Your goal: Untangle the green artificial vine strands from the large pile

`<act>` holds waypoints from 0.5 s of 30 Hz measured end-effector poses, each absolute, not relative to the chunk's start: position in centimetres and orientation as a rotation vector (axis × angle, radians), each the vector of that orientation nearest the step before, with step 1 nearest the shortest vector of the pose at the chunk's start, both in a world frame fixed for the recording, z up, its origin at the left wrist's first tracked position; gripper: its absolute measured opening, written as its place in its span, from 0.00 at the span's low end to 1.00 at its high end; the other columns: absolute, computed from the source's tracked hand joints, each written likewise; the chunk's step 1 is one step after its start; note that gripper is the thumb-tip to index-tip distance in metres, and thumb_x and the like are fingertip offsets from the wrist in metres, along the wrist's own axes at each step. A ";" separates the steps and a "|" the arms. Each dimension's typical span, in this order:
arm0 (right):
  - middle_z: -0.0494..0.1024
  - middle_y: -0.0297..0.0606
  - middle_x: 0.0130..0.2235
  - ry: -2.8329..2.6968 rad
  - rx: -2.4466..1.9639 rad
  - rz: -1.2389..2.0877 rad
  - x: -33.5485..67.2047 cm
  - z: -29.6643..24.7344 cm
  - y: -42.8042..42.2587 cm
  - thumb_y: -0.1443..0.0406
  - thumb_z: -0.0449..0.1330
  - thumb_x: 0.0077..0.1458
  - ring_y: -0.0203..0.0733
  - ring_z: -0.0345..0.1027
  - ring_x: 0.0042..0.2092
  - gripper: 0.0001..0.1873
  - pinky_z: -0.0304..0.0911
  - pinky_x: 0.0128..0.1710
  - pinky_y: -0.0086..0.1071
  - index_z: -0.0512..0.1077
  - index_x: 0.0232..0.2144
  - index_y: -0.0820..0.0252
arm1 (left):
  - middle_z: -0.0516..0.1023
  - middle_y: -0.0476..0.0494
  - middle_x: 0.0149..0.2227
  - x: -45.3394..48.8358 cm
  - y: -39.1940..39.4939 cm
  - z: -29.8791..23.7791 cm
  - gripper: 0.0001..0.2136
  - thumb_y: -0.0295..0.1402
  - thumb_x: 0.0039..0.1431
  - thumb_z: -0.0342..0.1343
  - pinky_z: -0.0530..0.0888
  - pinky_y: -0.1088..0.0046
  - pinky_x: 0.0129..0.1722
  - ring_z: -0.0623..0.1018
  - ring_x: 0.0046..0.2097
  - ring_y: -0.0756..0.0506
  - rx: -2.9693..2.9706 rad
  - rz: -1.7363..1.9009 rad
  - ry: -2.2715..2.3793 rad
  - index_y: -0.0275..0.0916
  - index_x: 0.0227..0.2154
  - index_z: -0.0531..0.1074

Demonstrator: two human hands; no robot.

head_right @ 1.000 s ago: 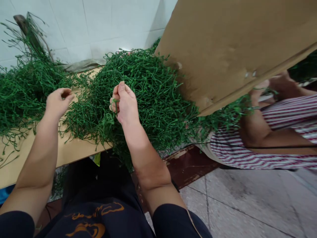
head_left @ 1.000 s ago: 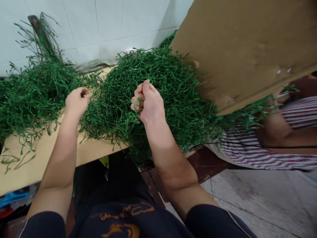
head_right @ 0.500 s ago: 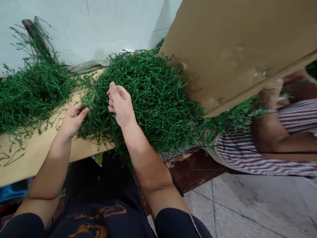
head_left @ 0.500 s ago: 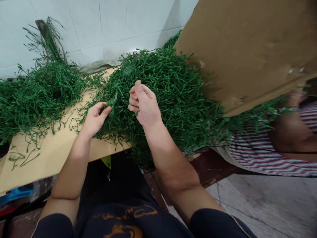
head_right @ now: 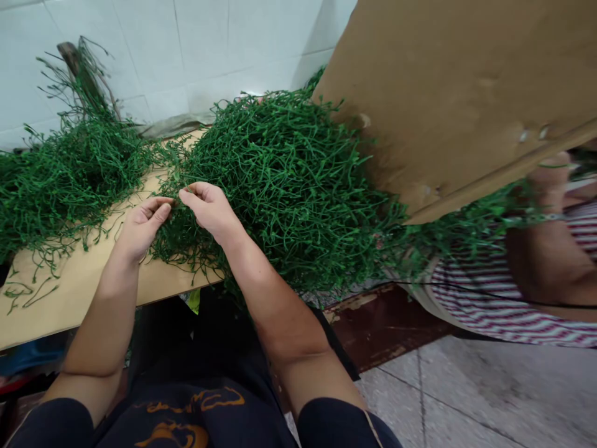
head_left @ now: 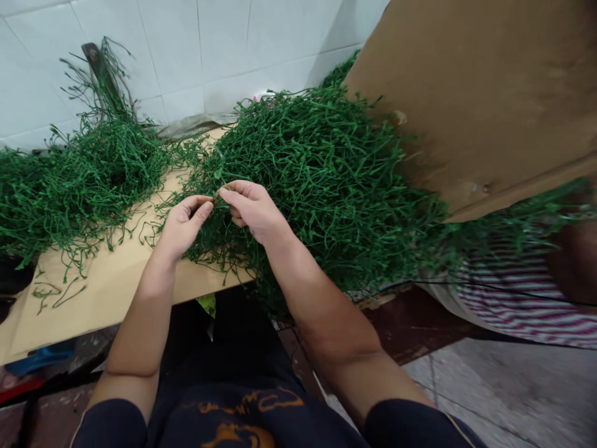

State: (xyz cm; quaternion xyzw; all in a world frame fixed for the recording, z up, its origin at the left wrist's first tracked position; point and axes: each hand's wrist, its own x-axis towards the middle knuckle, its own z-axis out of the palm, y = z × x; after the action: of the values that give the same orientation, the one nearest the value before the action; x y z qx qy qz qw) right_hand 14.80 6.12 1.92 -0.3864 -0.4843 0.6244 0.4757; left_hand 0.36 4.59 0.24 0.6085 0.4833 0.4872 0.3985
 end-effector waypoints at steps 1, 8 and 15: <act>0.48 0.21 0.16 -1.168 -0.968 1.542 14.8 1.9 6.2 0.63 0.59 0.52 0.23 0.37 0.16 0.11 0.34 0.15 0.25 0.61 0.23 0.61 | 0.70 0.49 0.26 0.3 4.6 0.3 0.16 0.46 0.48 0.58 0.65 0.74 0.33 0.68 0.30 0.50 1.529 1.242 1.220 0.37 0.31 0.72; 0.53 0.26 0.19 -1.328 -0.956 1.194 14.3 0.8 7.6 0.62 0.55 0.56 0.26 0.46 0.21 0.13 0.46 0.21 0.25 0.64 0.22 0.63 | 0.67 0.50 0.23 -0.3 4.7 0.9 0.14 0.43 0.52 0.54 0.62 0.76 0.28 0.64 0.26 0.52 1.637 1.195 1.331 0.36 0.27 0.70; 0.60 0.30 0.22 -1.593 -1.052 0.630 14.2 0.7 10.1 0.66 0.50 0.58 0.30 0.53 0.26 0.14 0.52 0.30 0.28 0.62 0.21 0.61 | 0.56 0.53 0.19 -0.9 4.1 1.1 0.14 0.38 0.59 0.46 0.57 0.75 0.26 0.58 0.24 0.53 1.939 0.941 1.536 0.37 0.20 0.61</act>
State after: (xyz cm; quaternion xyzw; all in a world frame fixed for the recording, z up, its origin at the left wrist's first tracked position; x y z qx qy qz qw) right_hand 14.17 10.06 0.66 -0.4420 -0.6689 0.2645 0.5360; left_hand -0.89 4.09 1.13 0.7102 0.5628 0.3446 0.2452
